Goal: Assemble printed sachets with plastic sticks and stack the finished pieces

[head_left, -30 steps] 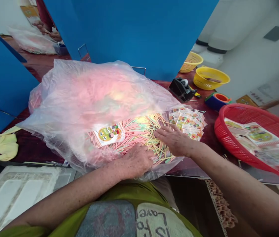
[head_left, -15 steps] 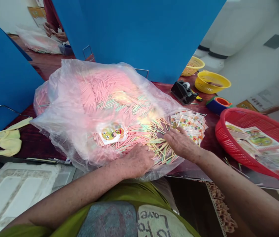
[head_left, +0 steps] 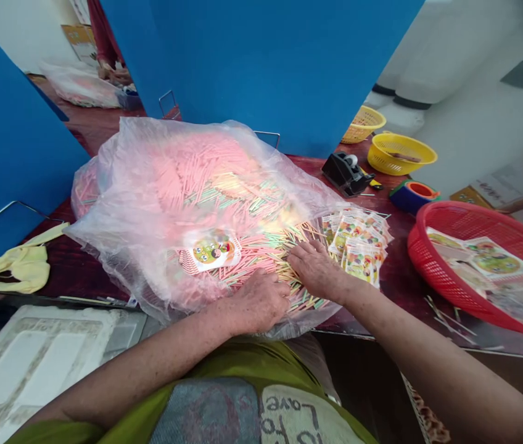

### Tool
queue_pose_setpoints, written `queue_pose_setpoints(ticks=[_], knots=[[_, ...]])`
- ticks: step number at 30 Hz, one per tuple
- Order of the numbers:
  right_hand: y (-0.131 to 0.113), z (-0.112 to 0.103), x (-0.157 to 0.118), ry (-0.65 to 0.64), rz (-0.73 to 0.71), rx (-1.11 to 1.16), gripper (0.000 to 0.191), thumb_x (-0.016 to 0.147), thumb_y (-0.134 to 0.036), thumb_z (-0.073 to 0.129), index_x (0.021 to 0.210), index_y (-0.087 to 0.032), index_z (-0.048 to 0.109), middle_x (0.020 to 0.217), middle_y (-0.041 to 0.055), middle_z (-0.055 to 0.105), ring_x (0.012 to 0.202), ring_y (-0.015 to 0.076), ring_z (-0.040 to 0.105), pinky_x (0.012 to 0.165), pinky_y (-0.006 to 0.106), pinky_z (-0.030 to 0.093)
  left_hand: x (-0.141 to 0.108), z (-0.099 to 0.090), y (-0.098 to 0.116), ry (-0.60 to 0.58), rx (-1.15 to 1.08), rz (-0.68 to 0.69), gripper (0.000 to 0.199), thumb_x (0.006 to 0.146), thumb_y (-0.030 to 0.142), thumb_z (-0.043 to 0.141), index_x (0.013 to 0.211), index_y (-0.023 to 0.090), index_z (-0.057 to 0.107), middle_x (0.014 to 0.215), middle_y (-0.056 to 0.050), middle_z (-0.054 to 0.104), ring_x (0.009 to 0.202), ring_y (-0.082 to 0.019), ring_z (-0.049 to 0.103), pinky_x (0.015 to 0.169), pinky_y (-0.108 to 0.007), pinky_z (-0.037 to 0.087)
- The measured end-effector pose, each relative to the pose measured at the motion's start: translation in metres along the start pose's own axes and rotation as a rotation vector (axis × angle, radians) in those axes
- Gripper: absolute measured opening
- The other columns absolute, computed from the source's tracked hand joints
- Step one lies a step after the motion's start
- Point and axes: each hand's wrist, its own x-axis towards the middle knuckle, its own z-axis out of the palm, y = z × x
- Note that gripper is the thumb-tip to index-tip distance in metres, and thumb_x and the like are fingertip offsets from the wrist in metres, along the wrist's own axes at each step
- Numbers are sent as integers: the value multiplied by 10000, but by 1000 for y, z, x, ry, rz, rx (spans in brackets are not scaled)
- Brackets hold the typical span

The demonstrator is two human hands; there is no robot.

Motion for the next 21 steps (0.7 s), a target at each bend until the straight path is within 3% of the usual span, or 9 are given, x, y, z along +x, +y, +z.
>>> queue_pose_setpoints(ticks=[4,7,10,12,16,18,21], knots=[[10,3,-9,65,74,-6,223,801,-79,411,931,-143,580,1047,128,579,995,265,476,889,442,310,-1,-3,0,-13,-45,-8,178,820,239,503,705,170,620,805,-28,627,790,-189,502,677,-341,341],[21,-5,-14,100,176,150,173,813,-112,410,924,-144,539,1031,136,587,982,259,500,854,417,354,1,-9,-3,31,-181,-50,219,860,242,461,735,162,623,787,-34,630,801,-164,531,749,-319,380],[24,-21,-14,148,234,572,110,871,-233,380,856,-189,479,803,67,592,792,196,539,728,333,419,9,-20,-11,306,-415,-280,223,883,288,451,875,142,619,901,-66,636,900,-170,549,831,-310,402],[17,-30,-11,134,193,955,168,896,-331,368,806,-208,438,677,8,544,648,146,510,619,278,419,18,-27,-14,456,-643,-370,283,849,359,514,1000,132,587,1017,-95,619,980,-194,544,866,-327,411],[-7,-39,-1,59,125,1542,255,862,-454,428,774,-220,377,519,-87,367,441,77,334,427,204,302,37,-28,-10,385,-1246,-397,354,878,419,428,1003,118,566,941,-92,635,896,-186,596,780,-307,471],[-19,-41,5,97,171,1559,237,842,-428,469,755,-225,382,499,-101,315,413,68,272,394,193,263,42,-23,-5,490,-1344,-535,324,887,394,403,985,130,565,941,-78,637,913,-180,591,820,-320,465],[-35,-40,12,249,197,1354,164,834,-338,483,730,-219,439,515,-74,388,471,92,377,450,214,352,43,-21,-2,628,-1316,-649,223,862,325,461,962,163,577,1005,-49,635,1006,-176,558,933,-336,410]])
